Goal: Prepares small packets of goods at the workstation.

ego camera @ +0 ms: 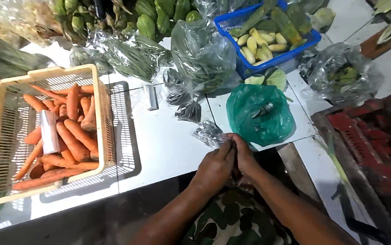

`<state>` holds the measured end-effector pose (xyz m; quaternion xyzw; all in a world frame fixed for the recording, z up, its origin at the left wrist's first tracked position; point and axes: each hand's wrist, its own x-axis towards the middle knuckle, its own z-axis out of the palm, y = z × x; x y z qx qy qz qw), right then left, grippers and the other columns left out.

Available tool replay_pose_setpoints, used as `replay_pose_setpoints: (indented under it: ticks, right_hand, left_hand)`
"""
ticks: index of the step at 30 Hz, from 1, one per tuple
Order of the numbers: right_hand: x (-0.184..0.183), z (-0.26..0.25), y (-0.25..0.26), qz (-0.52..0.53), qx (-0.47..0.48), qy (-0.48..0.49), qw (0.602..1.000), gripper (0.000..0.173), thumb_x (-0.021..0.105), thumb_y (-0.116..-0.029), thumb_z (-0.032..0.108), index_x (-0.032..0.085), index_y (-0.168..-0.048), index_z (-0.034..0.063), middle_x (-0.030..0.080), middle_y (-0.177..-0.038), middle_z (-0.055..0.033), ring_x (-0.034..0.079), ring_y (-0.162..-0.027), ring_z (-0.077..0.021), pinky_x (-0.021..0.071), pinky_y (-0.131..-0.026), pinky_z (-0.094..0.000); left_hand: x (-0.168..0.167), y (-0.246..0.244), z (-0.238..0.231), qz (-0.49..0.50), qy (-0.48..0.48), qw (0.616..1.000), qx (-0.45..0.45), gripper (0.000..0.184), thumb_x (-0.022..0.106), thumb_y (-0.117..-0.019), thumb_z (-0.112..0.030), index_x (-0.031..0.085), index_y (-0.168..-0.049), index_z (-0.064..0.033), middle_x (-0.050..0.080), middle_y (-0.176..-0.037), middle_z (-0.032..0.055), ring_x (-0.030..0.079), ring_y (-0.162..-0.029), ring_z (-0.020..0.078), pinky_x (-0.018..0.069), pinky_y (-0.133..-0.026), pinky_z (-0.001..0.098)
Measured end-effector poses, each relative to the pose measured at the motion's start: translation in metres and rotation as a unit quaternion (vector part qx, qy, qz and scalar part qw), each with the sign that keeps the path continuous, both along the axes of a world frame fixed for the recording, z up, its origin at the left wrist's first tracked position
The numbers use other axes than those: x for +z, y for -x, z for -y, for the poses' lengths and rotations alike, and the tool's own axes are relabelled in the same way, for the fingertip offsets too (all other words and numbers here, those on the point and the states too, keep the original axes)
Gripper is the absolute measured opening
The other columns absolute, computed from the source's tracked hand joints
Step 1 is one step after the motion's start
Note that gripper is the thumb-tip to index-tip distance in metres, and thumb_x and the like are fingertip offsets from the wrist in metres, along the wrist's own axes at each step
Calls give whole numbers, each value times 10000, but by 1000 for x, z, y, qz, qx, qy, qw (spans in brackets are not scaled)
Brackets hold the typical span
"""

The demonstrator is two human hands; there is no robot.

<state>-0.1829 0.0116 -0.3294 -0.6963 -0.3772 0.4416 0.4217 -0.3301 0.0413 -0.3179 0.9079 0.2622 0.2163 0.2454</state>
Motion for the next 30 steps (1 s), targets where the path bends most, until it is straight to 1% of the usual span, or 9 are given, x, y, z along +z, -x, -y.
replay_pose_setpoints:
  ticks: [4,7,10,14,18,21,24,27,30]
  right_hand:
    - [10,1,-8,-17,-35,30,999,317,516,-1046,125,574,-1329,-7,698,-1089,-118,695,-958,-142,594,-862,-305]
    - [8,-12,-6,-51,-52,39,997,391,710,-918,5,588,-1278,-85,712,-1053,-169,702,-910,-133,583,-828,-249]
    - [8,-30,11,-83,-104,30,991,390,695,-891,-90,552,-1248,-160,693,-1012,-209,685,-860,-120,577,-791,-228]
    - [-10,-38,23,-48,-146,8,988,480,750,-798,-128,531,-1225,-134,690,-901,-142,687,-763,-108,602,-714,-245]
    - [-5,-30,-4,87,-7,51,995,380,659,-976,133,580,-1336,42,706,-1073,-120,693,-966,-166,588,-880,-359]
    - [55,-38,-9,217,74,43,972,346,655,-991,132,601,-1327,70,707,-912,-114,689,-803,-221,590,-783,-450]
    - [100,-54,-7,164,78,-28,983,228,608,-1025,140,662,-1245,107,662,-729,-43,592,-574,-137,524,-550,-327]
    - [132,-69,0,11,41,-82,996,213,559,-1061,178,672,-1200,64,635,-789,-53,584,-589,-121,515,-515,-254]
    - [151,-66,0,-34,17,-114,993,241,510,-1082,220,675,-1192,84,606,-747,-41,552,-563,-113,482,-509,-236]
  left_hand:
    - [15,-9,3,19,-32,998,-48,370,477,-1028,-48,610,-1371,-4,580,-1460,140,701,-1114,265,592,-923,397]
    - [33,-12,4,-29,-69,994,-78,365,459,-1037,-25,597,-1375,-5,604,-1439,136,717,-1080,282,592,-889,409]
    - [34,-8,-1,-58,-67,992,-85,377,452,-1035,-20,593,-1384,-7,596,-1452,133,719,-1079,280,591,-887,404]
    - [11,-5,-3,-6,-46,996,-74,315,481,-1021,-48,644,-1284,14,593,-1427,151,718,-998,275,605,-855,390]
    - [27,3,-26,33,28,998,-34,379,571,-969,-47,628,-1340,7,598,-1432,146,701,-1124,244,602,-920,384]
    - [57,19,-59,37,71,997,-17,365,639,-906,-6,673,-1268,-38,616,-1375,89,702,-1042,183,618,-863,381]
    - [87,37,-90,77,40,995,-44,257,654,-901,-27,724,-1145,-63,650,-1278,65,681,-1004,126,607,-847,316]
    - [106,48,-106,27,-22,998,-50,347,775,-894,-408,732,-1059,-106,535,-1381,107,660,-939,157,611,-767,340]
    - [116,45,-116,26,-88,995,-32,157,718,-946,-229,709,-873,-90,636,-1195,94,670,-977,195,602,-821,381]
